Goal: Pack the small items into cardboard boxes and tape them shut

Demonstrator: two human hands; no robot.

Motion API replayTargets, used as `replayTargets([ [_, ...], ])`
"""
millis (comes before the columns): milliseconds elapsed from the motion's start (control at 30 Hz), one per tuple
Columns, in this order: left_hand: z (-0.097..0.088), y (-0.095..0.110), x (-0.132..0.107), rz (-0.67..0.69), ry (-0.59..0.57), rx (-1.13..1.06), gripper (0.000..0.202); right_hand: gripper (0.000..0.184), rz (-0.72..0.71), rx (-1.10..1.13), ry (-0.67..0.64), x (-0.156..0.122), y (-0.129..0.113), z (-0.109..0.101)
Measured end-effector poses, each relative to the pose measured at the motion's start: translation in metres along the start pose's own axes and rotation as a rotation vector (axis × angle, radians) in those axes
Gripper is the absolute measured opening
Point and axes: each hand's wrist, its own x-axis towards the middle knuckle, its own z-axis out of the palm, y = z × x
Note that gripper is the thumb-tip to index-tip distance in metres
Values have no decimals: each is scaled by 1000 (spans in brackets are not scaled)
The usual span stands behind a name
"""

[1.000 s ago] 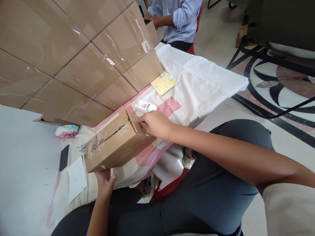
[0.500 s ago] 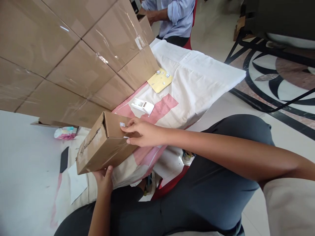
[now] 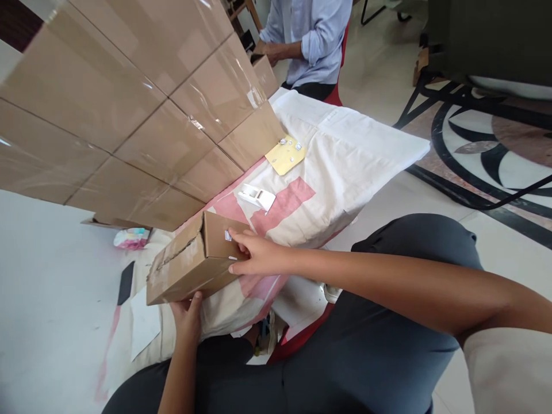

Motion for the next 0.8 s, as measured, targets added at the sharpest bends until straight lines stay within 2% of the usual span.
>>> replayTargets([
  [167, -3, -2, 0, -3, -7, 19, 81, 98, -72, -54, -13, -3, 5, 4],
  [333, -2, -6, 2, -15, 27, -2, 82, 96, -103, -52, -15, -6, 10, 6],
  [567, 4, -1, 2, -53, 32, -55, 83, 95, -50, -99, -2, -5, 9, 3],
  [667, 3, 1, 1, -67, 29, -60, 85, 92, -2, -100, 21, -9, 6, 7],
  [800, 1, 0, 1, -84, 32, -65, 87, 90, -8, -127, 37, -14, 11, 14],
])
